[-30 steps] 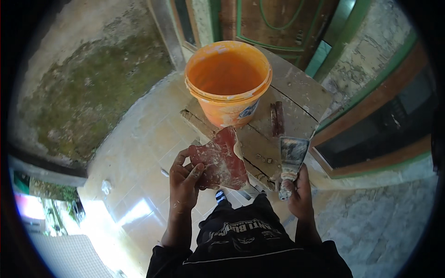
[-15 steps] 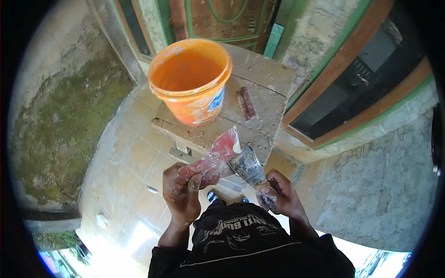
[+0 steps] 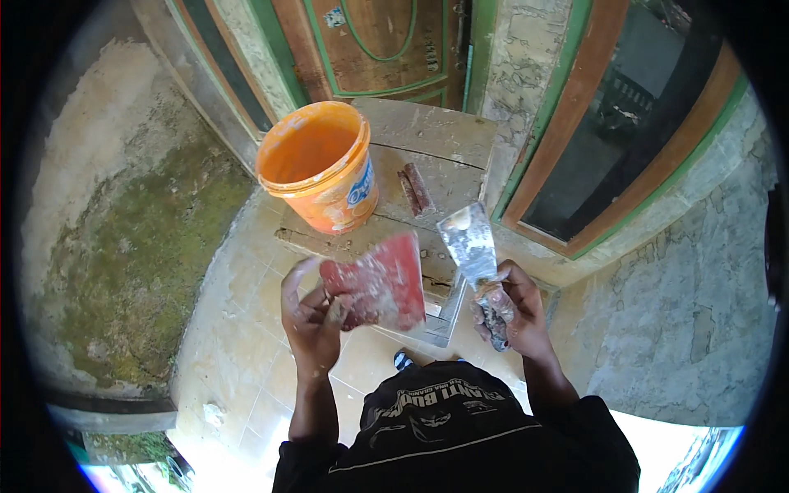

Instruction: The person applies plaster to a wall using a putty knife and a hawk. They scoop plaster from the hawk onto the knife, spread it onto the wall to fill gaps, and then dip a paint brush into a bucket of water to clean the tools.

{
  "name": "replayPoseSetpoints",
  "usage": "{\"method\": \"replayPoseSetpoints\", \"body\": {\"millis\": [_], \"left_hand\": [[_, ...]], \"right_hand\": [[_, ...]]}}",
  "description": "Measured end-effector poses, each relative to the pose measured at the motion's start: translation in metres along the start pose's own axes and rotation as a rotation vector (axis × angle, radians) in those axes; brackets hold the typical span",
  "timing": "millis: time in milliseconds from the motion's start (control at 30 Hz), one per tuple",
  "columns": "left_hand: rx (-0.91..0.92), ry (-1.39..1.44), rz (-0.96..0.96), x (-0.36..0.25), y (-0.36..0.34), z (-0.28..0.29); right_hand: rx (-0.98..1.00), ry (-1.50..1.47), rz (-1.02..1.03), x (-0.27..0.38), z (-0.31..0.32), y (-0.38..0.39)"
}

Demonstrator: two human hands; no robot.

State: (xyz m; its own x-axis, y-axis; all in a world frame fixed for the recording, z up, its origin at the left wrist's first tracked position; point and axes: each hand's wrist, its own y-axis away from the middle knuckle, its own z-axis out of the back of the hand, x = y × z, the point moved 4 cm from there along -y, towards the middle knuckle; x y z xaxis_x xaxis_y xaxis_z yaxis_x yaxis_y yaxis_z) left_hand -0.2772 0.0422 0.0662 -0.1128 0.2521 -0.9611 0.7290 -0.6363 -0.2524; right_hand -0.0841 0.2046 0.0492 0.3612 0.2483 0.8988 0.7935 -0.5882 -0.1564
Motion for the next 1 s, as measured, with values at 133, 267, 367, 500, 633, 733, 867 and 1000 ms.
{"method": "replayPoseSetpoints", "body": {"millis": [133,267,367,500,633,733,867,1000], "left_hand": [[0.142,-0.23,-0.091,0.01,-0.021,0.015],[0.372,0.356,0.029,-0.023,-0.037,-0.028],[0.372,-0.452,-0.442,-0.047,-0.042,-0.051],[0.319,-0.643,-0.761,-0.056,-0.04,-0.089],[0.281,-0.693,-0.825,-0.055,-0.049,-0.105],[0.187,-0.582,-0.623,-0.052,-0.054,-0.106],[0.054,-0.295,-0.097,-0.026,-0.043,-0.089],[0.01,-0.218,0.028,-0.005,-0.018,-0.081]], "right_hand": [[-0.023,-0.003,0.006,0.001,0.007,0.014],[-0.04,0.001,0.048,0.0,0.015,0.023],[-0.058,-0.013,0.045,0.005,0.02,0.028],[-0.104,-0.004,0.065,0.012,0.031,0.037],[-0.156,0.02,0.148,0.022,0.038,0.042],[-0.174,0.073,0.147,0.027,0.05,0.049],[-0.087,0.171,0.076,0.026,0.058,0.053],[-0.053,0.164,0.11,0.029,0.063,0.053]]}}
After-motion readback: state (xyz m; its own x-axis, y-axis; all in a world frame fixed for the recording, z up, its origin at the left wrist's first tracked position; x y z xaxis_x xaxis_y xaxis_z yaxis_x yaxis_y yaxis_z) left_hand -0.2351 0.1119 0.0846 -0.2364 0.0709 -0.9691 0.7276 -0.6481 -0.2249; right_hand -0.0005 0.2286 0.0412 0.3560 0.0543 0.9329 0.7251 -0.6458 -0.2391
